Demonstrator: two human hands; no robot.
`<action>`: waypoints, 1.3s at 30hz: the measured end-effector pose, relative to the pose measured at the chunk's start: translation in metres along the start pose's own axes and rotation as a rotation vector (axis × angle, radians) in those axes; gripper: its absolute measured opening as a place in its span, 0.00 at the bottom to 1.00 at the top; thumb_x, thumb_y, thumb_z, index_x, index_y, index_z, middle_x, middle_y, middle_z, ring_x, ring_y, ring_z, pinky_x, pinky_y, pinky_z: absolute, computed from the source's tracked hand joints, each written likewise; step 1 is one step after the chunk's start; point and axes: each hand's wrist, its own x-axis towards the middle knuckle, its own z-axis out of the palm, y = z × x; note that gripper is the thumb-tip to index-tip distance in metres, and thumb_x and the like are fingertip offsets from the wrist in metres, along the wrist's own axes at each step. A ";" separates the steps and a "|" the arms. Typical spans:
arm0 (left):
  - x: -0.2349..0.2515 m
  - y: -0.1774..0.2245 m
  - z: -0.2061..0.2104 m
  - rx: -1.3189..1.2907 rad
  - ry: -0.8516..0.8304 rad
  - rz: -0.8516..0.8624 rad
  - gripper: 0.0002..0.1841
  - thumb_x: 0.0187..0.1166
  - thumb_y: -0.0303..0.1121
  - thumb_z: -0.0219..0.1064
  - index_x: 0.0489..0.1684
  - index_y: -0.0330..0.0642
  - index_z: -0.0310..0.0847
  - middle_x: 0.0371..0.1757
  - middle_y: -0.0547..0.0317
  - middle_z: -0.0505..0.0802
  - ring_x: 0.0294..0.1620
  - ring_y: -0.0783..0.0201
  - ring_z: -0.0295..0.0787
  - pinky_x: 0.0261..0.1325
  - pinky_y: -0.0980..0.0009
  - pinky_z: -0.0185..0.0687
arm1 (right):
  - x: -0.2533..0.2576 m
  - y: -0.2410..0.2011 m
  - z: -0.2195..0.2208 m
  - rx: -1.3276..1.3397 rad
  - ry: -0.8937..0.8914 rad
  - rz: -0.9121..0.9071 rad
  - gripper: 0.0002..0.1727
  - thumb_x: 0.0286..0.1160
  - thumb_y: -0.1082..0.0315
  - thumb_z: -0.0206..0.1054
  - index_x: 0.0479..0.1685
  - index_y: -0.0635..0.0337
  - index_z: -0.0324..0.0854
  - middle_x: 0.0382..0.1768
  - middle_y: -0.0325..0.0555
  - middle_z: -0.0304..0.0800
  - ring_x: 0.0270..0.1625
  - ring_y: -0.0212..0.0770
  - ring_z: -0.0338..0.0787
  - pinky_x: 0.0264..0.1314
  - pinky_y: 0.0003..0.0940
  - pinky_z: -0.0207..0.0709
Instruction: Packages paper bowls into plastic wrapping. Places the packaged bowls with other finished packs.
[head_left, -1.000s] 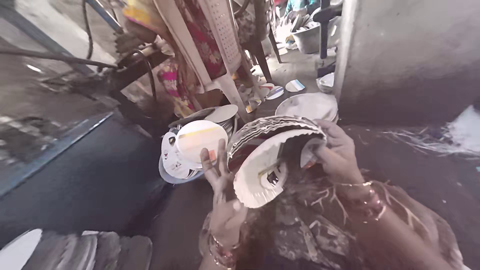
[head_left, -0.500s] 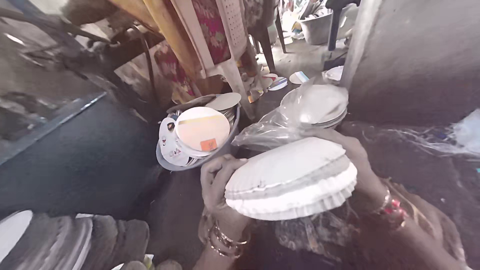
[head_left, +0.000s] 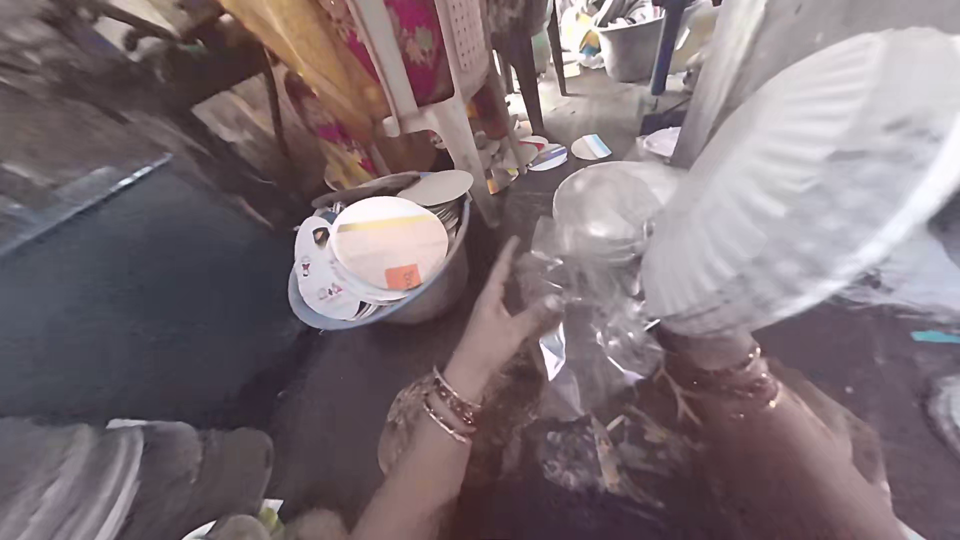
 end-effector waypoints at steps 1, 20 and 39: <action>-0.001 -0.002 0.007 -0.034 -0.029 -0.008 0.36 0.69 0.36 0.78 0.78 0.29 0.71 0.63 0.52 0.90 0.59 0.72 0.89 0.64 0.75 0.86 | -0.007 -0.002 0.002 -0.077 0.044 0.002 0.22 0.90 0.77 0.29 0.45 0.55 0.72 0.32 0.29 0.86 0.38 0.17 0.87 0.45 0.13 0.83; 0.006 0.019 0.012 0.355 -0.034 0.141 0.28 0.67 0.33 0.73 0.70 0.38 0.77 0.52 0.57 0.92 0.51 0.75 0.88 0.58 0.71 0.84 | 0.048 0.013 -0.012 -0.179 -0.046 0.169 0.13 0.82 0.79 0.53 0.45 0.51 0.80 0.33 0.33 0.93 0.35 0.26 0.91 0.41 0.25 0.88; -0.008 0.006 0.014 0.651 0.287 0.164 0.41 0.66 0.21 0.68 0.88 0.34 0.62 0.82 0.42 0.79 0.73 0.53 0.84 0.73 0.57 0.79 | 0.041 0.041 0.019 -0.166 0.251 -0.550 0.27 0.73 0.79 0.68 0.71 0.57 0.65 0.54 0.31 0.87 0.59 0.26 0.88 0.67 0.29 0.84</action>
